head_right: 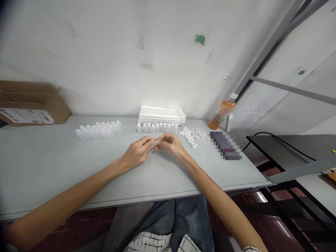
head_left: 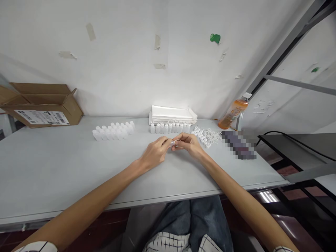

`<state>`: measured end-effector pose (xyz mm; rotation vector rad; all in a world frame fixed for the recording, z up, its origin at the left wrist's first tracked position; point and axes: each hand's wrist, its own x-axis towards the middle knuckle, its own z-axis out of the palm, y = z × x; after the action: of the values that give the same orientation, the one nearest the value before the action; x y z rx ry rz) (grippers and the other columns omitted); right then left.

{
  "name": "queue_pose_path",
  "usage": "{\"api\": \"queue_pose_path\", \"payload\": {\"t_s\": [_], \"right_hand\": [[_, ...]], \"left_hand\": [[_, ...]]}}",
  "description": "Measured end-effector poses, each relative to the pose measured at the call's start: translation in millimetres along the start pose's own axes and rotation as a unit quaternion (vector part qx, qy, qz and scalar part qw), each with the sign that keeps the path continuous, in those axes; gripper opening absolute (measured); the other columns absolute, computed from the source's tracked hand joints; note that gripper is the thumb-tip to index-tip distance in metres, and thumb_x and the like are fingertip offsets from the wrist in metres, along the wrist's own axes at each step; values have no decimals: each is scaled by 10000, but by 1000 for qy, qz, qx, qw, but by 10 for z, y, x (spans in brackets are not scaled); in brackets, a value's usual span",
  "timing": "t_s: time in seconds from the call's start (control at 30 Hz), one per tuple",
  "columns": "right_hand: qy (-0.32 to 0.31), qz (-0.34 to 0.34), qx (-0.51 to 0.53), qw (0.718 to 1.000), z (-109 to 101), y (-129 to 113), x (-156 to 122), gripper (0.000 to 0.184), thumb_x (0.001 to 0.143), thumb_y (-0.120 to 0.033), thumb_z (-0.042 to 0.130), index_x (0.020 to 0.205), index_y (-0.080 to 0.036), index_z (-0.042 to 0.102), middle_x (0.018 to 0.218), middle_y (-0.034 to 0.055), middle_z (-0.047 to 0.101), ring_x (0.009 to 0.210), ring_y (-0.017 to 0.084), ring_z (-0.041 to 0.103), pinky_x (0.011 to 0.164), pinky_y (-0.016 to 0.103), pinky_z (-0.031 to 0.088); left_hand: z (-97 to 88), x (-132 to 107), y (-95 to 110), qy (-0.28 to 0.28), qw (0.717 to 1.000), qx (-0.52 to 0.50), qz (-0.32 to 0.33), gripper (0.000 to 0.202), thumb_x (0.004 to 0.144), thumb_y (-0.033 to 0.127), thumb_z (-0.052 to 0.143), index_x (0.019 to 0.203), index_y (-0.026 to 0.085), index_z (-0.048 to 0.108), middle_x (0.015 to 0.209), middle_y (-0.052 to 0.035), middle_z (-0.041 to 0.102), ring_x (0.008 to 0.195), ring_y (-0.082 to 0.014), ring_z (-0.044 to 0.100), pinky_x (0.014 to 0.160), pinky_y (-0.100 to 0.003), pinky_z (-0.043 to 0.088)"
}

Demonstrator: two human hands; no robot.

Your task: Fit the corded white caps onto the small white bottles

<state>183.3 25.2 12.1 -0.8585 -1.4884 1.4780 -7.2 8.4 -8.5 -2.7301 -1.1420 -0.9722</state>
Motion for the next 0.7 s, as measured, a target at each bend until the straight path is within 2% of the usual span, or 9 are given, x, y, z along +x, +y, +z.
{"api": "queue_pose_path", "payload": {"t_s": [0.13,0.33,0.53,0.7], "right_hand": [[-8,10,24,1000,-32,-4,6,219,700,-297,758,831,-144,674,755,39,694,704,194,694,788,423,569],[-18,2,-21,1000,-25,-113,-3,281,715,-336,748,903,-137,685,800,69,715,790,214,705,804,407,565],[-47,-12,-28,998,-14,-85,-18,368,762,-375,711,1039,-136,674,833,87,721,803,232,708,761,402,581],[-33,-13,-31,999,-5,-42,9,348,791,-438,671,959,-137,716,830,82,716,723,209,704,710,382,595]], "left_hand": [[21,7,-12,30,999,9,35,250,942,135,341,1073,156,552,916,-81,597,777,-154,578,655,-255,474],[-7,15,-42,65,997,47,16,268,936,152,366,1095,168,581,950,-70,627,746,-130,591,600,-215,447],[-31,-5,-95,82,994,76,11,317,931,142,352,1137,177,591,948,-79,640,730,-126,596,576,-206,446],[-12,-11,-85,78,994,69,27,348,919,125,343,1157,175,592,933,-81,633,751,-132,600,589,-206,466]]}}
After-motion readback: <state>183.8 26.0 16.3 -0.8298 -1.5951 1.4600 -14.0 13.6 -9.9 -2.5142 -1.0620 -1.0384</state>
